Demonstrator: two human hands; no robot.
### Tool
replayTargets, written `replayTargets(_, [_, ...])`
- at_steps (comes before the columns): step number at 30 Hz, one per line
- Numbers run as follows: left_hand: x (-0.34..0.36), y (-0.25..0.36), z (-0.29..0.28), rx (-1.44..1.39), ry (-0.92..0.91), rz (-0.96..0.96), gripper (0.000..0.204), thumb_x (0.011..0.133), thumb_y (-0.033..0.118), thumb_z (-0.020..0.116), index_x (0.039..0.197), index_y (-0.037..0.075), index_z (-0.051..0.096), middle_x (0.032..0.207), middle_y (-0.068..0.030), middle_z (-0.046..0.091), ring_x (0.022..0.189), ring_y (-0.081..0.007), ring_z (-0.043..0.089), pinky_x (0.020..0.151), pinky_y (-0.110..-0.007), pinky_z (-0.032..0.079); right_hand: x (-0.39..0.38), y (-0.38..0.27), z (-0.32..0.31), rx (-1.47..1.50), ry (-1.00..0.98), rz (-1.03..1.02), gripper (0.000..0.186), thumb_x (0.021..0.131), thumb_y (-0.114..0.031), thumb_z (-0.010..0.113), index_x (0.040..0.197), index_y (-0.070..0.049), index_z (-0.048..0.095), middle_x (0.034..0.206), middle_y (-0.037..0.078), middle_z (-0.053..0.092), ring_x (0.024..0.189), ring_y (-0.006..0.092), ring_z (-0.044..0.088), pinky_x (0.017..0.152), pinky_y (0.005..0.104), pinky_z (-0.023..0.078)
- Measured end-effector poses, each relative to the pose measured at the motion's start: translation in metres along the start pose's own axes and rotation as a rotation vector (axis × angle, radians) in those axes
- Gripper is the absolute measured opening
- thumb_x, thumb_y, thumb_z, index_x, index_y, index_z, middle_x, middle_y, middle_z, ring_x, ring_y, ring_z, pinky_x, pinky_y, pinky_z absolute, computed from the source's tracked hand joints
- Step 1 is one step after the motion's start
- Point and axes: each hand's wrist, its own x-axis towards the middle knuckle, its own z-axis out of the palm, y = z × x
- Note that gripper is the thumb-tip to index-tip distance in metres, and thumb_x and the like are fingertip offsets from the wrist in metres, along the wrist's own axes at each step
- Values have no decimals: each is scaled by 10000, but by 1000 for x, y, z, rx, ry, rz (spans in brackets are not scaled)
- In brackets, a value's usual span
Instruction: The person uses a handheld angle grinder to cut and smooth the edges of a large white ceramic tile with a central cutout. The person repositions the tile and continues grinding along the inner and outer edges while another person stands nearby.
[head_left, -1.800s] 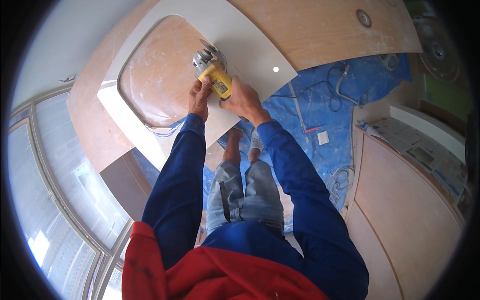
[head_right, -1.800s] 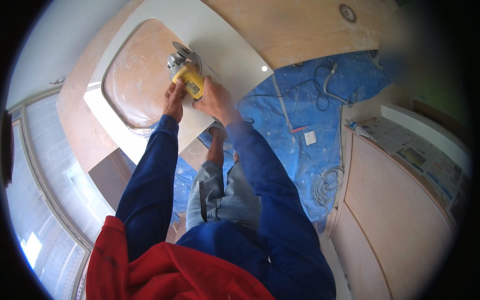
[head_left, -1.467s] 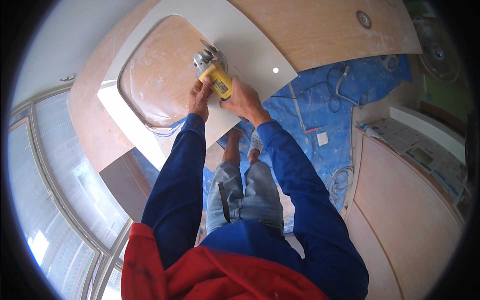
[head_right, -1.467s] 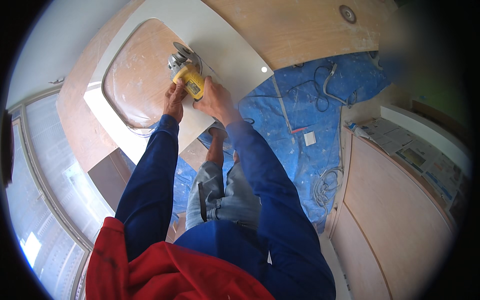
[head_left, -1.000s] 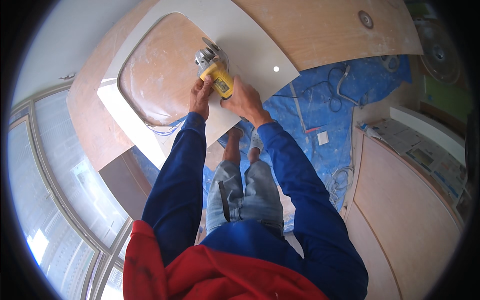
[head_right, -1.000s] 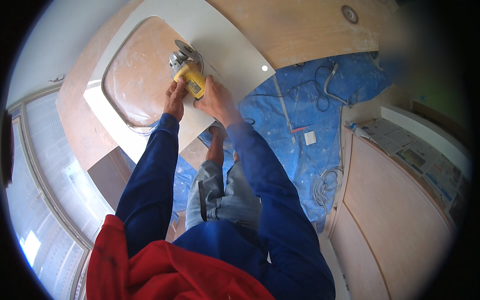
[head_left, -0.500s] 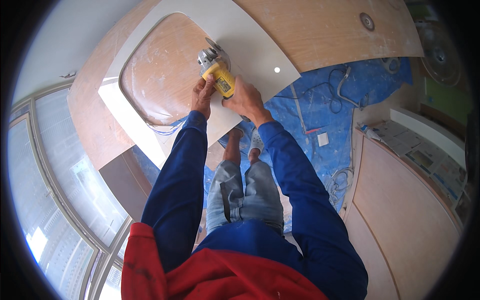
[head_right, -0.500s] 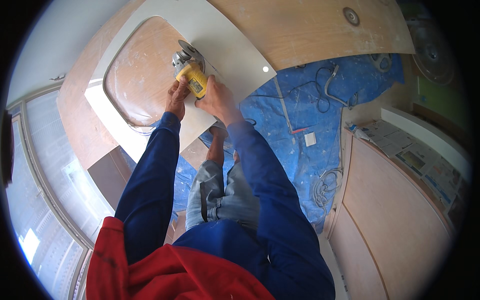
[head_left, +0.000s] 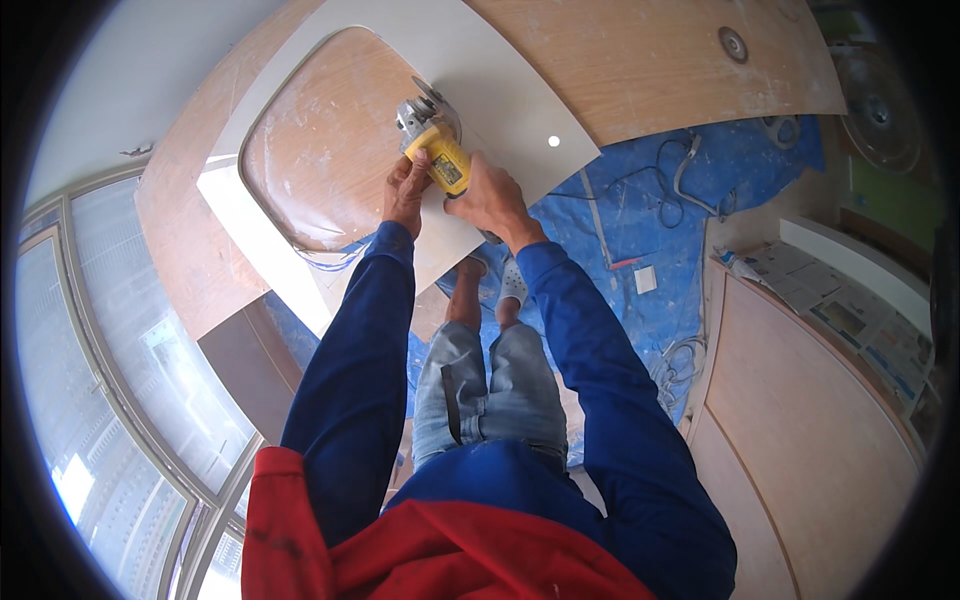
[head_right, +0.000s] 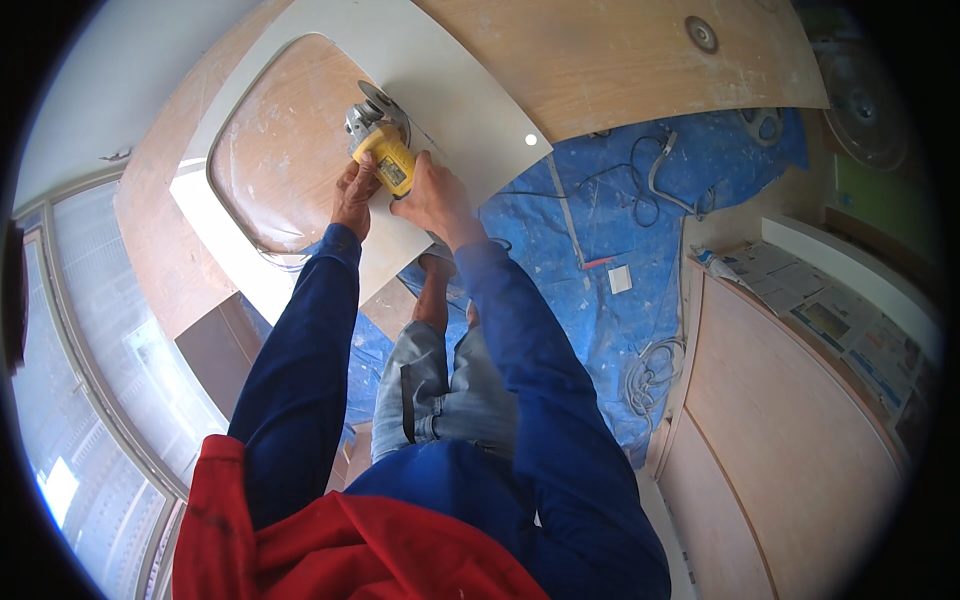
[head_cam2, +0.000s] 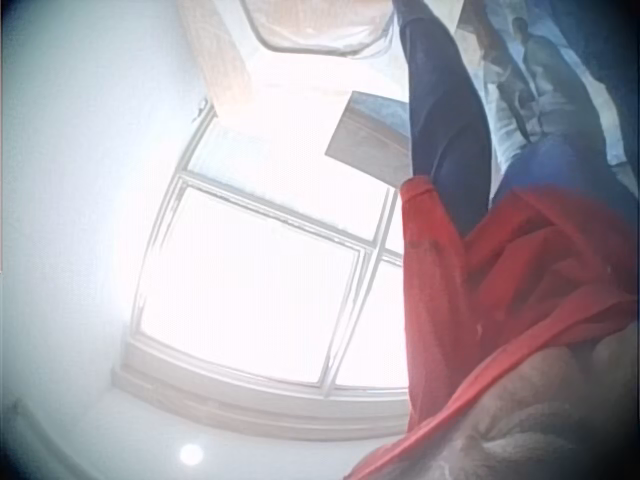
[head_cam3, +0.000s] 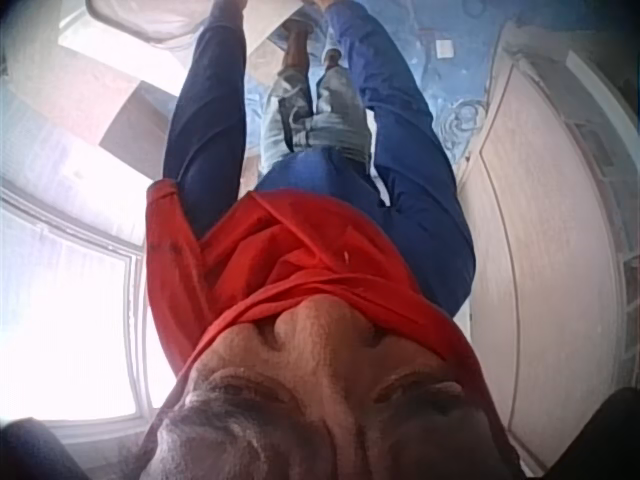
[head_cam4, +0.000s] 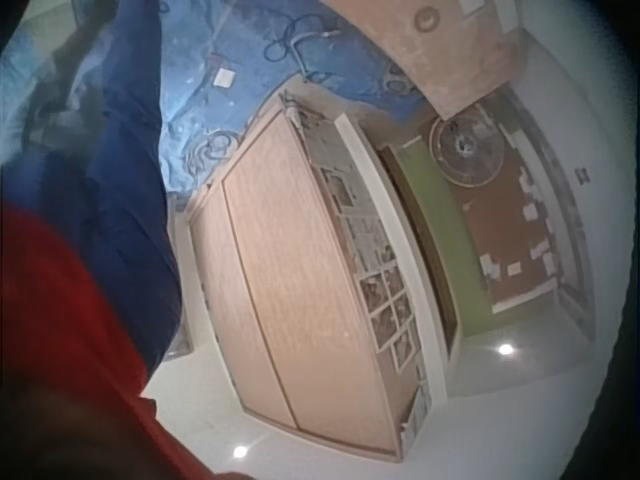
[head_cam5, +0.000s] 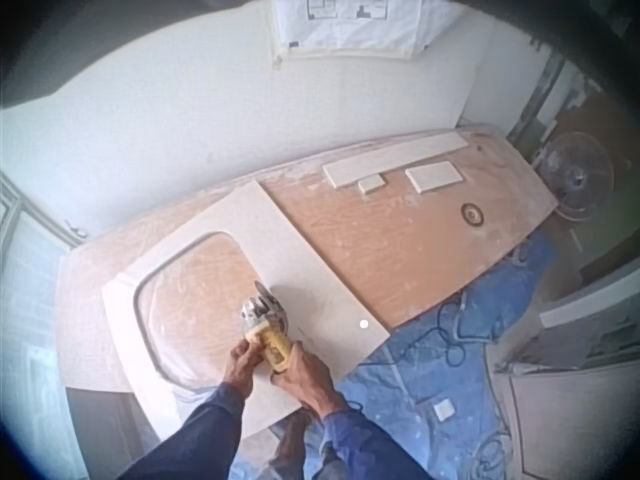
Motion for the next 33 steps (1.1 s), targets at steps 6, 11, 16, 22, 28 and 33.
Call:
replayTargets(6, [2, -2, -2, -9, -3, 7, 715, 1019, 567, 668, 1407, -31, 612, 1287, -112, 700, 1202, -214, 650, 1110, -385, 462, 1, 0, 1, 5, 7, -4, 622, 714, -271, 873, 1153, 32, 553, 1064, 294, 714, 1059, 487, 694, 929, 519, 553])
replayTargets(11, [0, -4, -5, 63, -37, 17, 717, 1050, 596, 589, 1441, -5, 593, 1344, -94, 678, 1228, -210, 626, 1146, -389, 413, -2, 3, 3, -34, 8, -21, 659, 727, -262, 854, 1206, 25, 504, 1084, 292, 724, 1050, 460, 716, 918, 499, 585])
replayTargets(16, [-1, -4, -8, 55, -54, 15, 693, 1052, 582, 594, 1423, -3, 604, 1322, -91, 688, 1221, -194, 622, 1140, -380, 409, -4, 4, 7, -26, 37, -43, 651, 729, -256, 847, 1204, 25, 500, 1065, 290, 725, 1036, 464, 715, 910, 504, 584])
replayTargets(22, [-1, -5, -8, 46, -53, 17, 695, 1046, 584, 604, 1411, -7, 612, 1321, -91, 689, 1230, -191, 620, 1137, -377, 412, -4, 5, 8, 12, 53, -42, 594, 722, -265, 866, 1128, 26, 546, 1023, 296, 716, 1020, 498, 694, 907, 537, 553])
replayTargets(28, [-1, -3, -7, 47, -45, -1, 711, 1034, 595, 618, 1404, -12, 616, 1327, -99, 686, 1242, -200, 617, 1140, -383, 412, -4, 3, 8, 14, 42, -19, 609, 717, -269, 871, 1141, 25, 548, 1025, 296, 718, 1027, 493, 697, 906, 533, 556])
replayTargets(33, [0, -3, -7, 48, -45, 3, 725, 1031, 606, 616, 1409, -12, 614, 1322, -100, 688, 1241, -207, 618, 1144, -386, 410, -3, 2, 7, 12, 38, -15, 611, 715, -271, 872, 1139, 27, 549, 1025, 297, 719, 1026, 494, 697, 909, 532, 556])
